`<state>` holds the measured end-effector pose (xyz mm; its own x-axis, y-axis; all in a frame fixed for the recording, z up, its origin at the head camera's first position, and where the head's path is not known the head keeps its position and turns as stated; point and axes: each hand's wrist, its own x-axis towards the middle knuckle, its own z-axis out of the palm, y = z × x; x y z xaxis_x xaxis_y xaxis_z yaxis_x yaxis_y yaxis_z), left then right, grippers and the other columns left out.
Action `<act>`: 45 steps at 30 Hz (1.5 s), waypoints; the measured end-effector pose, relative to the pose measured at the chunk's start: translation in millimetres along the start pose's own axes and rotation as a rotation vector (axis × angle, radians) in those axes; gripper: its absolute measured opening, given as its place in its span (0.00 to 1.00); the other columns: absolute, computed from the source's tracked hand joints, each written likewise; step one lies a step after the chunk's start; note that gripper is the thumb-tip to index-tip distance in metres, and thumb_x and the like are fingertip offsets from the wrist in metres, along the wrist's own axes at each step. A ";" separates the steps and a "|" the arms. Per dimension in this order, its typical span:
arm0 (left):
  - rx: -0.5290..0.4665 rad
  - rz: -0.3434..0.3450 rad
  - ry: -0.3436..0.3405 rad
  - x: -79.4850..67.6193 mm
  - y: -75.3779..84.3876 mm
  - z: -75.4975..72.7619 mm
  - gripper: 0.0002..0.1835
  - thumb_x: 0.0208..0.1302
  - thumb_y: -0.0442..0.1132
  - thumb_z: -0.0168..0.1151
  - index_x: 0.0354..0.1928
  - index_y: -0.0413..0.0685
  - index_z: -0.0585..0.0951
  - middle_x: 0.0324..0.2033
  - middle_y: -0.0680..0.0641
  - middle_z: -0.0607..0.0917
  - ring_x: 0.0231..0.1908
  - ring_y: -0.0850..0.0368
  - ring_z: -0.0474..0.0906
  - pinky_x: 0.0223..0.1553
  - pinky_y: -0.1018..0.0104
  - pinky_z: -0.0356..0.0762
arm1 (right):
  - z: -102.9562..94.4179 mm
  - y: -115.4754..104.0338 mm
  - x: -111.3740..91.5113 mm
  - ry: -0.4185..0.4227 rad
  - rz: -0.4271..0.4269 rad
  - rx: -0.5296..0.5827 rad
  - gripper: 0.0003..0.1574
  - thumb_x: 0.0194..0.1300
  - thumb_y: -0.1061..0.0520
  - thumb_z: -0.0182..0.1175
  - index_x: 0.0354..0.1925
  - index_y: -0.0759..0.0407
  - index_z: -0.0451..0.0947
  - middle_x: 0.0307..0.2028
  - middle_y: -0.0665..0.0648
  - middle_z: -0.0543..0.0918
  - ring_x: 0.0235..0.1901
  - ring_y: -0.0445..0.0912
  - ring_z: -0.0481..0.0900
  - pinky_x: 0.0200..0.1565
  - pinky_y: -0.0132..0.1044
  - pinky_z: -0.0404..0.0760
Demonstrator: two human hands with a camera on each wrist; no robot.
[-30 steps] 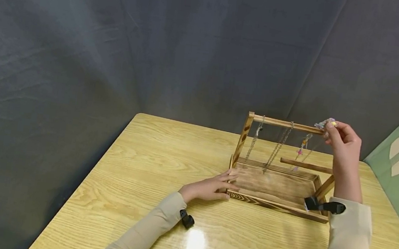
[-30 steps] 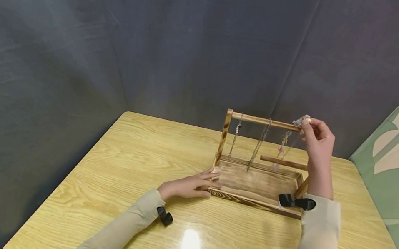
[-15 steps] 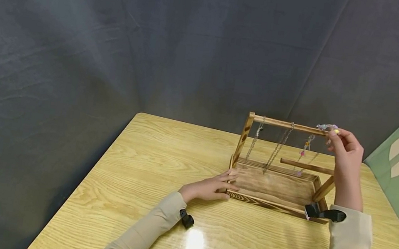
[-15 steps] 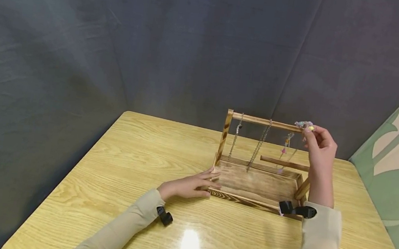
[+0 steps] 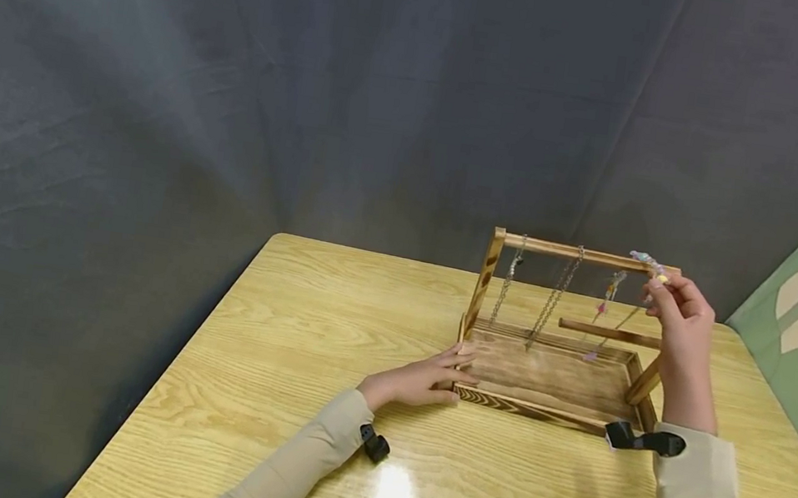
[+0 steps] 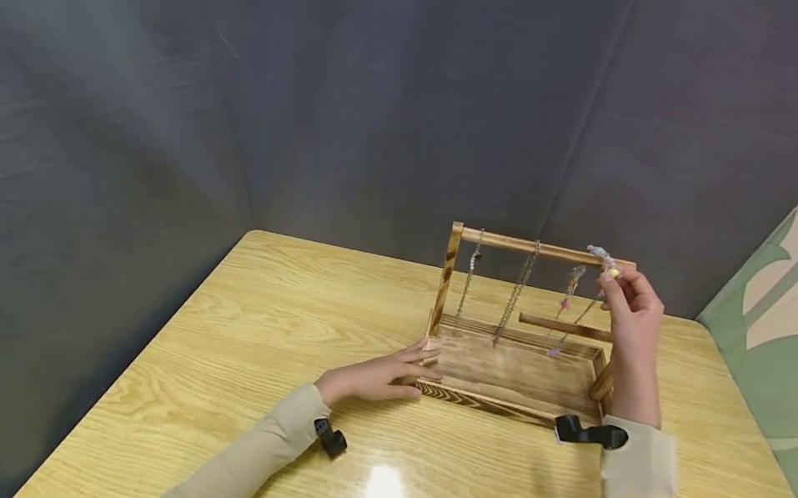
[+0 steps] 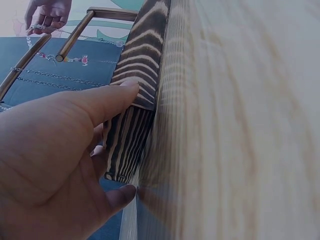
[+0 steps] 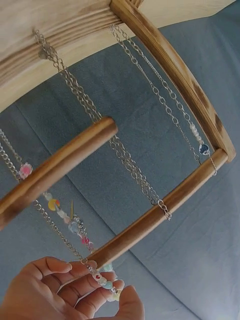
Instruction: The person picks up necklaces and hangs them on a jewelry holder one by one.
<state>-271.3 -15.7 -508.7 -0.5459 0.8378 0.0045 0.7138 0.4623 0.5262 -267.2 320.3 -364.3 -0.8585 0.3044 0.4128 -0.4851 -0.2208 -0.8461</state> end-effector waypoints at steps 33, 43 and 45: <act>-0.005 0.010 -0.007 0.5 -1.4 -0.1 0.25 0.70 0.50 0.47 0.68 0.62 0.63 0.73 0.51 0.44 0.71 0.54 0.27 0.70 0.50 0.45 | -12.8 20.5 -6.7 -0.010 0.103 -0.137 0.06 0.64 0.63 0.57 0.41 0.56 0.78 0.32 0.45 0.80 0.31 0.34 0.76 0.34 0.20 0.73; 0.014 0.015 0.002 0.6 -1.8 1.0 0.26 0.70 0.51 0.48 0.68 0.61 0.63 0.73 0.51 0.45 0.72 0.52 0.29 0.69 0.49 0.46 | -18.3 23.4 -7.5 -0.048 0.076 -0.131 0.10 0.65 0.65 0.55 0.44 0.60 0.78 0.34 0.47 0.82 0.31 0.35 0.81 0.34 0.21 0.76; 0.022 0.015 0.004 0.7 -2.4 1.7 0.25 0.70 0.51 0.47 0.68 0.62 0.63 0.73 0.51 0.44 0.72 0.51 0.29 0.69 0.49 0.46 | -19.0 23.9 -7.6 -0.058 0.063 -0.143 0.11 0.65 0.65 0.56 0.45 0.61 0.77 0.35 0.48 0.81 0.31 0.36 0.81 0.33 0.21 0.77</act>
<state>-272.7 -15.8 -511.3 -0.5370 0.8434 0.0156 0.7311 0.4561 0.5075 -269.2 330.4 -394.0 -0.8968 0.2394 0.3722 -0.4046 -0.1027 -0.9087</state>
